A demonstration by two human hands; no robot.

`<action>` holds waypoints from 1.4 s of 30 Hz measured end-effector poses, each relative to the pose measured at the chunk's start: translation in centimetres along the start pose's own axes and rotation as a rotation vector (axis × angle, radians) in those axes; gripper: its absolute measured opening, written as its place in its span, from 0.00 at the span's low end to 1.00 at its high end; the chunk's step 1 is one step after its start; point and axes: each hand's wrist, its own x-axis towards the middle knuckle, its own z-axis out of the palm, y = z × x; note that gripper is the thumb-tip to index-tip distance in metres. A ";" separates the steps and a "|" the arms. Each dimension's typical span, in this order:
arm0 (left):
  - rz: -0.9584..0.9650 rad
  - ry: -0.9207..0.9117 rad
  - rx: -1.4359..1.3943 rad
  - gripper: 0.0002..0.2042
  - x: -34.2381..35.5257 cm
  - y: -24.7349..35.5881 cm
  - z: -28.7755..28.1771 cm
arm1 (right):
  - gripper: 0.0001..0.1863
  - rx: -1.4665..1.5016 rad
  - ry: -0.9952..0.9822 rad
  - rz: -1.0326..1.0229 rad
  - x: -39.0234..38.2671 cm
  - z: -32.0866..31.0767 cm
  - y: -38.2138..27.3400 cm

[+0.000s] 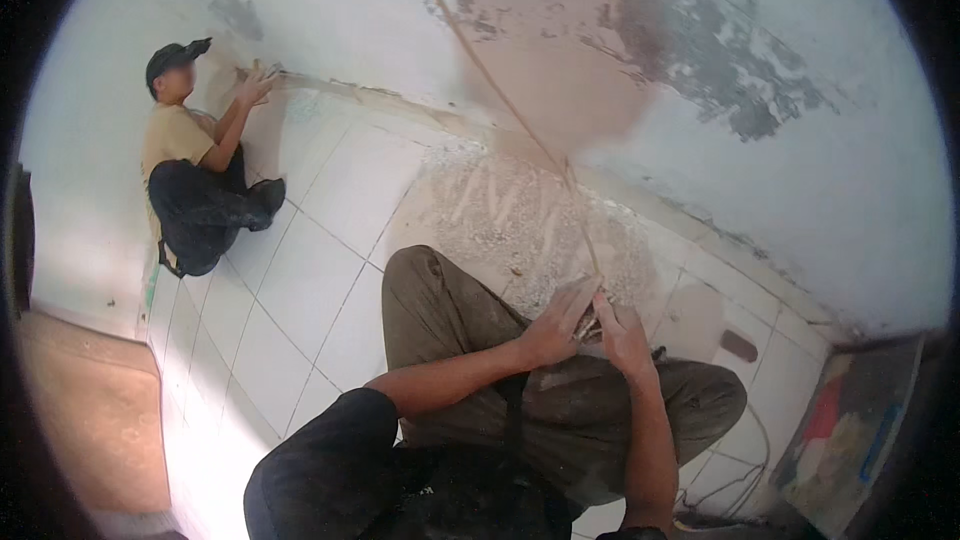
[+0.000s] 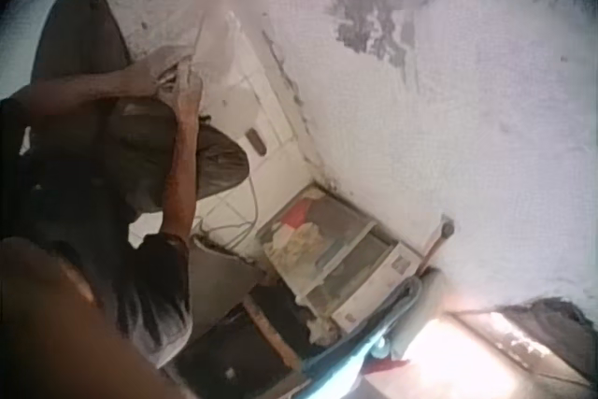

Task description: The person clears plaster debris from the tiled floor by hand and sands the damaged wall using a sanding block and rolled sandpaper.

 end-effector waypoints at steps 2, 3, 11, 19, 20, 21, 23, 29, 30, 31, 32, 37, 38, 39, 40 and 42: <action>0.013 0.013 0.011 0.36 0.0 0.0 -0.2 | 0.27 -0.041 0.000 -0.012 0.1 0.0 0.3; 0.031 0.024 0.006 0.37 0.0 0.0 -0.3 | 0.27 -0.021 -0.004 -0.007 0.1 -0.1 0.4; -0.022 -0.049 -0.024 0.29 0.4 -0.8 -0.1 | 0.30 0.118 0.018 0.040 -0.2 0.1 -0.5; -0.270 0.240 0.348 0.11 3.5 -8.7 -12.2 | 0.32 0.381 -0.042 0.189 -0.5 -0.6 -1.7; -0.391 0.296 0.360 0.13 3.9 -10.1 -14.4 | 0.31 0.396 -0.048 0.162 -0.5 -0.7 -1.7; -0.514 0.356 0.354 0.15 4.6 -11.4 -16.3 | 0.31 0.397 -0.040 0.152 -0.6 -0.8 -1.6; -0.590 0.298 0.638 0.14 5.9 -13.8 -19.1 | 0.30 0.399 -0.034 0.134 -0.7 -0.9 -1.6; -0.473 0.271 0.682 0.13 9.9 -20.2 -19.2 | 0.27 0.362 -0.023 0.128 -0.6 -0.7 -1.5; -0.500 0.223 0.712 0.13 10.6 -21.1 -19.1 | 0.26 0.351 -0.019 0.128 -0.5 -0.7 -1.5; -0.494 0.198 0.721 0.13 11.2 -21.9 -19.0 | 0.26 0.330 -0.015 0.125 -0.5 -0.7 -1.5; -0.506 0.165 0.729 0.15 11.7 -22.6 -18.9 | 0.26 0.338 -0.013 0.118 -0.4 -0.8 -1.4; -0.579 0.009 0.757 0.19 12.3 -23.5 -19.6 | 0.26 0.345 -0.014 0.089 -0.2 -0.7 -0.9; -0.565 0.007 0.749 0.19 12.2 -23.4 -19.7 | 0.26 0.322 -0.021 0.099 -0.2 -0.7 -0.8; -0.568 -0.001 0.744 0.20 12.0 -23.2 -19.8 | 0.26 0.299 -0.028 0.092 -0.1 -0.6 -0.6; -0.556 0.000 0.744 0.19 11.7 -23.0 -19.8 | 0.26 0.292 -0.037 0.071 -0.1 -0.6 -0.5; -0.558 0.002 0.758 0.18 11.2 -22.7 -19.8 | 0.26 0.270 -0.035 0.080 0.0 -0.5 -0.4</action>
